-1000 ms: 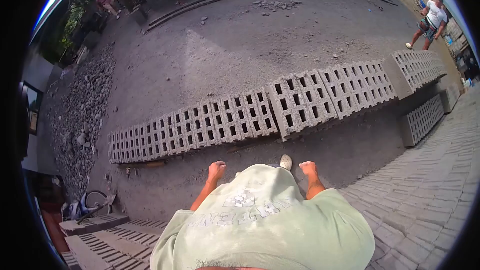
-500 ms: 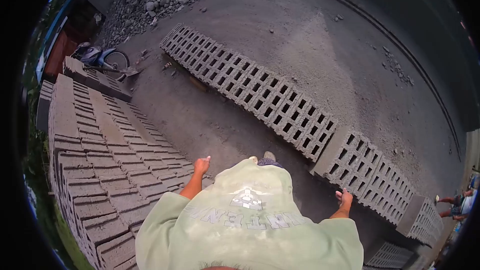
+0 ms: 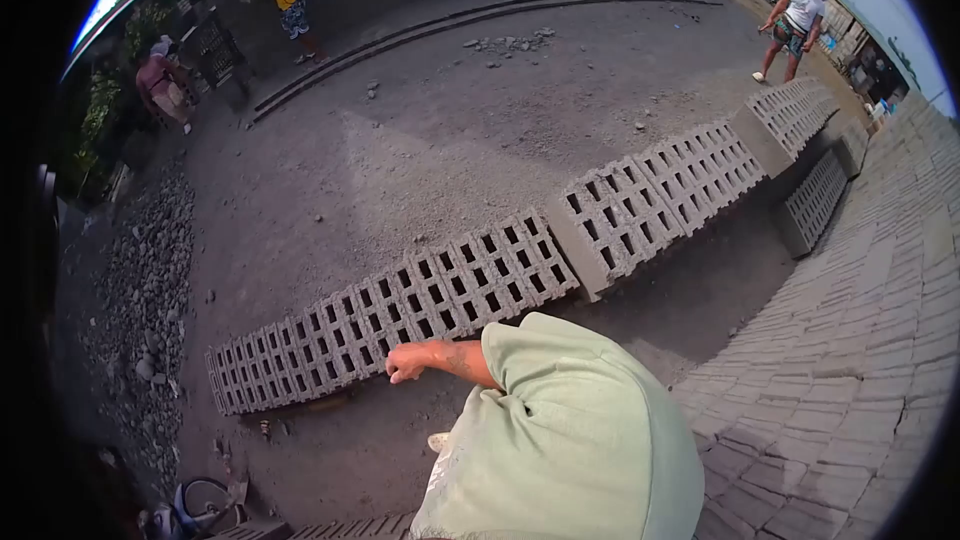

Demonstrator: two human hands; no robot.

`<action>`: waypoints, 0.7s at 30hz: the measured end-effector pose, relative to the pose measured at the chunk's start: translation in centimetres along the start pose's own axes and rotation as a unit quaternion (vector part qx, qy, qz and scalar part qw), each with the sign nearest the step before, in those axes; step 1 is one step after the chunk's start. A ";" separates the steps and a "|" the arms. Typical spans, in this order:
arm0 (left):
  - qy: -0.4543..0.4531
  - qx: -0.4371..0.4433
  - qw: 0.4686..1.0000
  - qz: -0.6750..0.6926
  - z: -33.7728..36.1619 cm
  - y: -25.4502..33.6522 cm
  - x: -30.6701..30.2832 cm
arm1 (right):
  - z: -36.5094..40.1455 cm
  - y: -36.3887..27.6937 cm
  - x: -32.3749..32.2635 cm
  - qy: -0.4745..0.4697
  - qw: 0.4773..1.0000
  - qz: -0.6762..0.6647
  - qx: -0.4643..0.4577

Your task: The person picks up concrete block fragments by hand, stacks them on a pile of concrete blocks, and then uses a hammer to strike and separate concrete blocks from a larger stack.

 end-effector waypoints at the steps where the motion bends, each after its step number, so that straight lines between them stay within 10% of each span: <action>1: -0.010 0.015 1.000 -0.002 -1.6 -1.0 -1.5 | -0.7 -1.4 0.0 -0.008 1.000 -0.022 0.017; 9: 0.019 0.021 0.999 -0.033 -14.5 -11.1 -17.9 | 2.9 9.2 11.7 0.190 0.858 -0.002 0.478; 10: -0.047 0.149 0.988 0.004 -16.6 -12.9 -21.2 | 4.7 8.1 12.7 0.192 0.822 -0.049 0.533; 16: 0.001 0.080 0.986 -0.145 -27.5 -19.2 -30.3 | 6.9 6.2 21.8 0.031 0.843 -0.054 0.534; 18: 0.058 -0.063 0.981 0.176 -29.9 -17.0 -32.2 | 4.8 5.9 23.4 0.014 0.821 -0.082 0.565; 21: -0.013 0.102 0.984 0.146 -33.3 -17.9 -33.1 | -2.5 3.0 22.4 0.006 0.805 -0.096 0.586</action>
Point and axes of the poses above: each hand's wrist, its own z-axis away from the middle knuckle, its own x-axis out of the palm, y = z × x, the point moved 1 cm from there along -z, towards the middle knuckle, and after that the axes turned 4 degrees about x, right-handed, at the moved point
